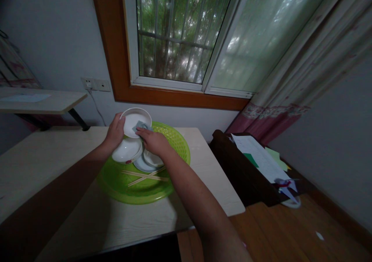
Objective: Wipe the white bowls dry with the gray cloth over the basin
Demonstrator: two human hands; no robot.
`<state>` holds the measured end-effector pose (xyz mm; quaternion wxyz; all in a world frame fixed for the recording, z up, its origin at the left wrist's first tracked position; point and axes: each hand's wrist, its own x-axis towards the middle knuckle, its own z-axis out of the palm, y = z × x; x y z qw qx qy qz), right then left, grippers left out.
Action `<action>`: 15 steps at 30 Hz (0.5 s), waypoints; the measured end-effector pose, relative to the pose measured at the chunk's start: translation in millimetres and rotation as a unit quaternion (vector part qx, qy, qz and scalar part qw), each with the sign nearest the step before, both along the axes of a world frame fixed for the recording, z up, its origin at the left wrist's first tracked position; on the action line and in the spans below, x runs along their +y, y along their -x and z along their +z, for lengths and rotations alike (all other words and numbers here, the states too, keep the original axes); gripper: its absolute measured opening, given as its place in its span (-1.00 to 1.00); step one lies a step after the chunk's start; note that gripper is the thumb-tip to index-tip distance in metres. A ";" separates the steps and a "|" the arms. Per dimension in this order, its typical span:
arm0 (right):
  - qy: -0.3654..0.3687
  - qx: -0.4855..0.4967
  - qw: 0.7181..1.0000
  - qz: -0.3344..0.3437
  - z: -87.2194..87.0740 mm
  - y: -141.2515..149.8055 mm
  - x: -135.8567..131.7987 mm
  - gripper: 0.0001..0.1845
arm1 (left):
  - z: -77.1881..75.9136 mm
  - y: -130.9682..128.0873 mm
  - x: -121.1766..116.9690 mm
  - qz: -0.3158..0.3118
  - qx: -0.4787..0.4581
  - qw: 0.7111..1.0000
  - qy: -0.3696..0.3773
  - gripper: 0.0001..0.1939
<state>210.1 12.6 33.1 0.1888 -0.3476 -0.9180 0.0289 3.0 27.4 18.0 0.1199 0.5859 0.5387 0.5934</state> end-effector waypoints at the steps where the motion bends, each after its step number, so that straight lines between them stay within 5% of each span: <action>1: -0.009 -0.005 1.000 -0.002 1.5 -0.5 -1.2 -0.42 | 0.1 0.3 0.1 0.002 -0.001 1.000 -0.001 -0.61; 8: -0.040 -0.091 0.993 -0.068 8.7 -2.3 -6.8 -0.29 | 1.1 -0.2 -1.0 0.006 -0.006 1.000 0.003 -0.59; 15: -0.075 -0.148 0.981 -0.098 6.4 4.9 -9.7 -0.38 | 4.0 -0.9 -3.6 0.016 -0.003 1.000 0.000 -0.63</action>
